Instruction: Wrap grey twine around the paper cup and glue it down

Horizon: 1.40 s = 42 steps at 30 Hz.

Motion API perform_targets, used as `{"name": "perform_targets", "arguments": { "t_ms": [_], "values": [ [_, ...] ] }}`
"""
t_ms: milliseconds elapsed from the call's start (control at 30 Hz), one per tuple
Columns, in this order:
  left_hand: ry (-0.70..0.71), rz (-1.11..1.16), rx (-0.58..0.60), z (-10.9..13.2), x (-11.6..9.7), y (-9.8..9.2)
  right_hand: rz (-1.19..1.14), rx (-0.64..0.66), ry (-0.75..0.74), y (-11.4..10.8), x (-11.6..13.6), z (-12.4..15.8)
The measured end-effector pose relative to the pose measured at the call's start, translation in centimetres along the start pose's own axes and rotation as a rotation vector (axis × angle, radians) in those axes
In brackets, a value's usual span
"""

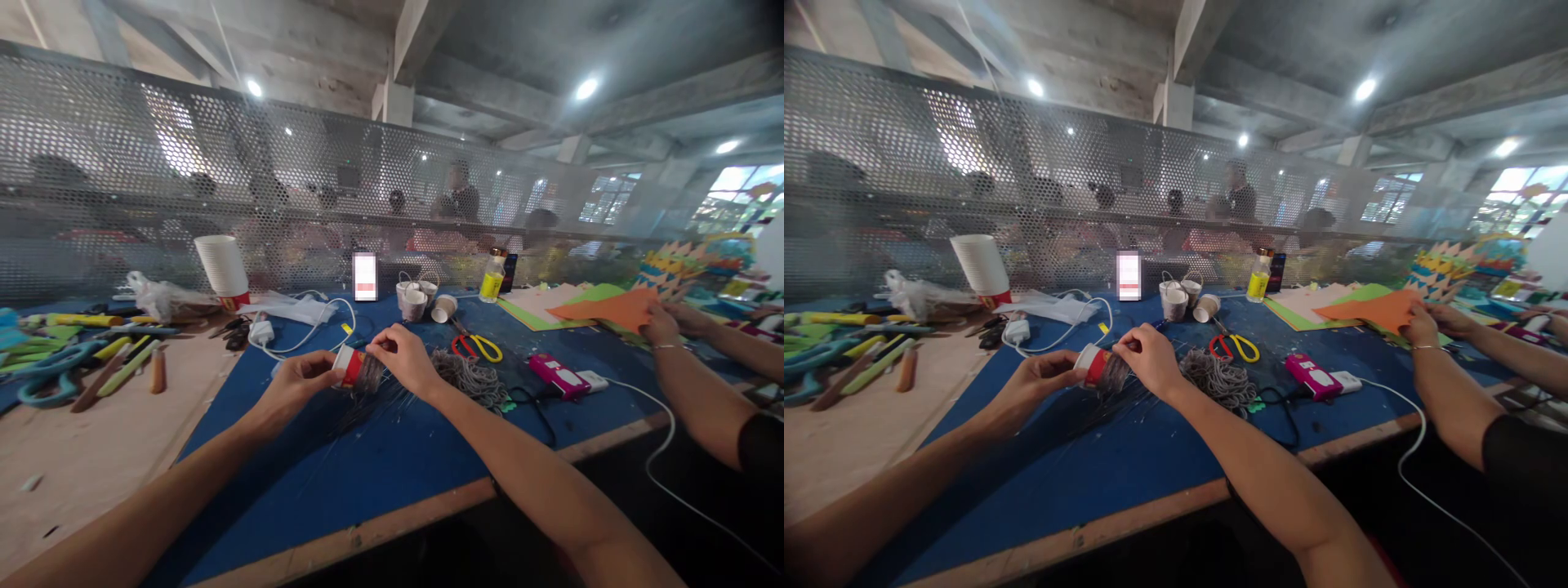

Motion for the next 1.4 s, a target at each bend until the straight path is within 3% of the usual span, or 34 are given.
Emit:
{"name": "perform_targets", "arguments": {
  "t_ms": [1400],
  "values": [
    [-0.014, 0.018, -0.001, -0.1, 0.5, -0.2, 0.017, 0.044, 0.028, 0.7, -1.3, 0.1]
  ]
}}
Point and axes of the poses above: each hand's wrist, its own z-axis away from the middle knuckle, its own y-axis out of the palm, x = y × z, the point moved 8 cm from there along -z, towards the middle knuckle, and after that the axes turned 11 degrees about -y, right-handed, at the moved point
